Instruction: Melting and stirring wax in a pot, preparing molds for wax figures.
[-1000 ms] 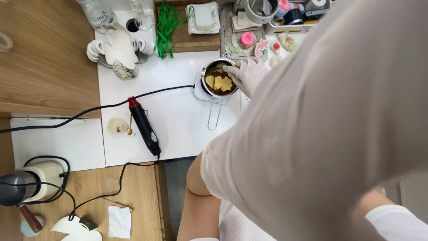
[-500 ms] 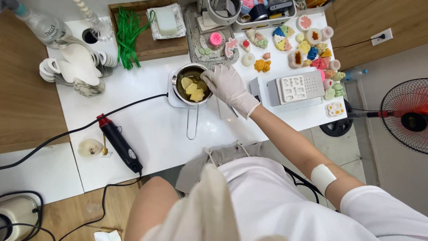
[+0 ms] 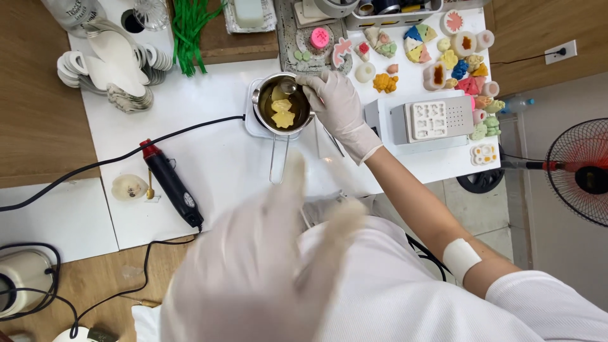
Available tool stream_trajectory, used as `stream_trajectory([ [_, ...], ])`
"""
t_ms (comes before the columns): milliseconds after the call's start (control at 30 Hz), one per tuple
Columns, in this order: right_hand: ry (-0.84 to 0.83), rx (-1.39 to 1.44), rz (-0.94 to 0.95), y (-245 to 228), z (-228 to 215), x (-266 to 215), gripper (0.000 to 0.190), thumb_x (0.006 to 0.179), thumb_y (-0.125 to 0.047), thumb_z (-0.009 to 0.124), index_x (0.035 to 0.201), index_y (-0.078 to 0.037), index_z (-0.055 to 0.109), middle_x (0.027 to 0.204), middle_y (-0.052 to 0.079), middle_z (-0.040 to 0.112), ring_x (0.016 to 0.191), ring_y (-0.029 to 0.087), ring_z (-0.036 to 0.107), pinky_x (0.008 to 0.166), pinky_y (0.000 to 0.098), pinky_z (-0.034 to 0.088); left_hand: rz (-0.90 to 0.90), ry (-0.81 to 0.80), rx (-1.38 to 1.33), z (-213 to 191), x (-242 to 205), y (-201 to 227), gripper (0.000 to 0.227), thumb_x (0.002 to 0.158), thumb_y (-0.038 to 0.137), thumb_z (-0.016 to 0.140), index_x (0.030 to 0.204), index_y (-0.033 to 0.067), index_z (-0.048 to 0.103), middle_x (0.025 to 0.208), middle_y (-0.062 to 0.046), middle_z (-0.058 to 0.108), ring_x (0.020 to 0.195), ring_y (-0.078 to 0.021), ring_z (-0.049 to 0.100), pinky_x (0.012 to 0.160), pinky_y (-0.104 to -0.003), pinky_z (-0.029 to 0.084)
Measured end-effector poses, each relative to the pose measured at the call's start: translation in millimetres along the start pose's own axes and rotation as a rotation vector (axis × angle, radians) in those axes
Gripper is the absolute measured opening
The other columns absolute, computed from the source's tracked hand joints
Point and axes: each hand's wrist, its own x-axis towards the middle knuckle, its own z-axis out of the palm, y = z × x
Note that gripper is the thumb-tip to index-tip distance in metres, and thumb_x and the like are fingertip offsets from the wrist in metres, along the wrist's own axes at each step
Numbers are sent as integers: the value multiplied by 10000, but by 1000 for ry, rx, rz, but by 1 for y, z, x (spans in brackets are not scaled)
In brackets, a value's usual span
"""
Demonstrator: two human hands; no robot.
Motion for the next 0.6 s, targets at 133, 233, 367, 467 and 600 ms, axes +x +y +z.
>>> stream_trajectory([
  [133,-23,20,19,-5,-11,-11,207,970,-182,720,1176,-174,725,880,44,593,879,264,607,778,419,480,-600,-474,-14,89,77,-42,610,1049,523,435,1543,165,424,1242,-174,652,1079,-376,673,904,-486,552],
  [233,-34,-29,-41,-10,-10,-26,214,962,-182,723,1175,-196,721,880,17,601,874,243,609,780,410,476,-608,-517,-108,206,30,-107,714,998,539,489,1535,78,393,1374,-190,592,1238,-368,601,1027,-481,490],
  [367,-52,-76,-103,-14,-4,-32,246,951,-186,726,1194,-223,719,871,-6,603,862,226,607,775,400,478,-759,-562,-225,225,16,-106,712,979,541,493,1532,109,372,1447,-178,533,1292,-364,551,1045,-475,463],
  [467,-68,-134,-122,-15,-3,-30,299,945,-179,721,1240,-225,712,872,-7,599,857,220,603,778,397,479,-772,-591,-235,223,18,-107,733,976,529,490,1559,109,347,1439,-183,546,1285,-362,569,1044,-470,477],
  [600,-10,-186,-72,-14,-4,-24,306,966,-184,717,1269,-225,702,886,-4,599,852,222,594,771,402,468,-773,-560,-189,220,26,-112,749,985,541,473,1571,97,331,1426,-181,561,1270,-358,587,1044,-462,490],
])
